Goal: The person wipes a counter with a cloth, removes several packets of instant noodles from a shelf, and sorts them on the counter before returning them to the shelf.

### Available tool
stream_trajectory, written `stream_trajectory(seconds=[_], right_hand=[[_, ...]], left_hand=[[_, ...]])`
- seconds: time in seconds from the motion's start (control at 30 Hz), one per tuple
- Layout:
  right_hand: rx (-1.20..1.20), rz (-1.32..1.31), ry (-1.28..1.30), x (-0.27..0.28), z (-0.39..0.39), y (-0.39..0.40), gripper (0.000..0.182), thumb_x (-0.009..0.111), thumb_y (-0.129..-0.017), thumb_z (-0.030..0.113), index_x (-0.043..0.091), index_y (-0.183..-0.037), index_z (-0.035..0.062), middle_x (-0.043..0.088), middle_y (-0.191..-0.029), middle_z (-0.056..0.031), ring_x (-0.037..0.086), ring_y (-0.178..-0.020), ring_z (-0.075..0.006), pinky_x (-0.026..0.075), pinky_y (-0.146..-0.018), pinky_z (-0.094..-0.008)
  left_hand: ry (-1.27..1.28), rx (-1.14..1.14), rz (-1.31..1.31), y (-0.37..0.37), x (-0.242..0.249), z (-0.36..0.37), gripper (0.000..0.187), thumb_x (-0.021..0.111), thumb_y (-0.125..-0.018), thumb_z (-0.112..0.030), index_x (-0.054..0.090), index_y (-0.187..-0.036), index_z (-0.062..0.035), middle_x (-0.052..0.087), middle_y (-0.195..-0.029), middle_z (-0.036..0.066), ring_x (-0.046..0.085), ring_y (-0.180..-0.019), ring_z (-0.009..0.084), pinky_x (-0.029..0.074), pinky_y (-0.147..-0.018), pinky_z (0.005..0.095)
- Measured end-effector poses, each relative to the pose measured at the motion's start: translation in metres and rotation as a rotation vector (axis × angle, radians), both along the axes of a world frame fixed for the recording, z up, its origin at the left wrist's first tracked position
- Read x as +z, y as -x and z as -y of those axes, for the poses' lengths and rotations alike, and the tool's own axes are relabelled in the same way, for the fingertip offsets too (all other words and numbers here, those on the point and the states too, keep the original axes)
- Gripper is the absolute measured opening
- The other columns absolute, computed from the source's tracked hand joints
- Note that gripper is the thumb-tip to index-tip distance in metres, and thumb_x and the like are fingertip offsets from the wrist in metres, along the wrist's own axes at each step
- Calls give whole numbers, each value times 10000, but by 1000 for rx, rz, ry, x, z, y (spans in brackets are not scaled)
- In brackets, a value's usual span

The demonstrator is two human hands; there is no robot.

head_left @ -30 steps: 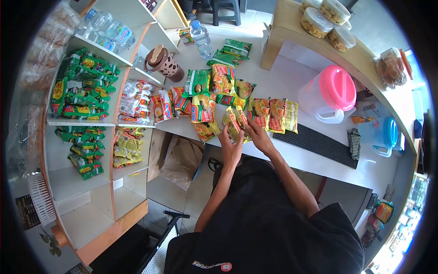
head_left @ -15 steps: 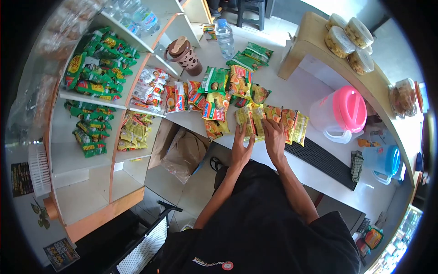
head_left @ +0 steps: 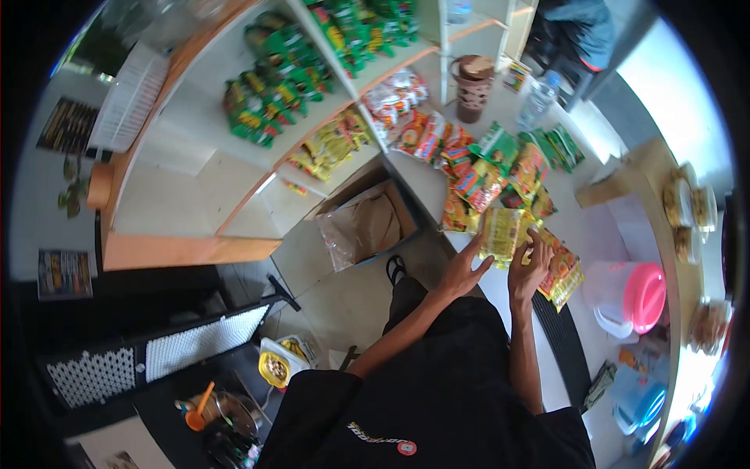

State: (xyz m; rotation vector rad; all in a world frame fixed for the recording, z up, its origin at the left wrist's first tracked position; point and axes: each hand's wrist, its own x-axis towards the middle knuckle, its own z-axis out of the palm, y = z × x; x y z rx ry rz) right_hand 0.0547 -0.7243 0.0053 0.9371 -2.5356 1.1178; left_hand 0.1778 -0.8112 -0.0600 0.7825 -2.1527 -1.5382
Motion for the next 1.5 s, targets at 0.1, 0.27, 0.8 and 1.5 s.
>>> stream_trajectory(seconds=[0.1, 0.27, 0.8, 1.5], right_hand=[[129, 5, 5, 7, 20, -16, 241, 585, -877, -44, 669, -1097, 7, 681, -1026, -160, 614, -951, -349, 485, -854, -443], [362, 0, 103, 8, 59, -47, 247, 582, -870, -61, 677, -1089, 5, 679, -980, -145, 630, -855, -303, 503, -743, -414], [993, 413, 158, 3, 328, -272, 695, 638, -887, 136, 317, -1480, -33, 468, -1378, -318, 455, -1288, -486, 388, -1089, -499], [877, 451, -15, -89, 446, -290, 423, 658, -825, 238, 652, -1168, -9, 690, -1145, -215, 620, -1139, -378, 461, -1004, -478]], left_hand=[[-26, 51, 28, -17, 17, 18, 535, 634, -985, -258, 493, -1425, 13, 591, -1347, 252, 663, -1052, 303, 504, -949, 335], [-290, 265, -163, -53, -9, 52, 336, 532, -1051, -246, 636, -1192, 41, 721, -1061, 112, 669, -824, 168, 545, -799, 314], [-481, 1034, -578, -239, -20, 287, 506, 519, -1022, -373, 469, -1432, -79, 504, -1402, 71, 478, -1283, 214, 413, -1045, 383], [-550, 951, -236, -257, -37, 368, 664, 472, -1025, -510, 331, -1534, -108, 406, -1528, 85, 416, -1394, 221, 332, -1164, 417]])
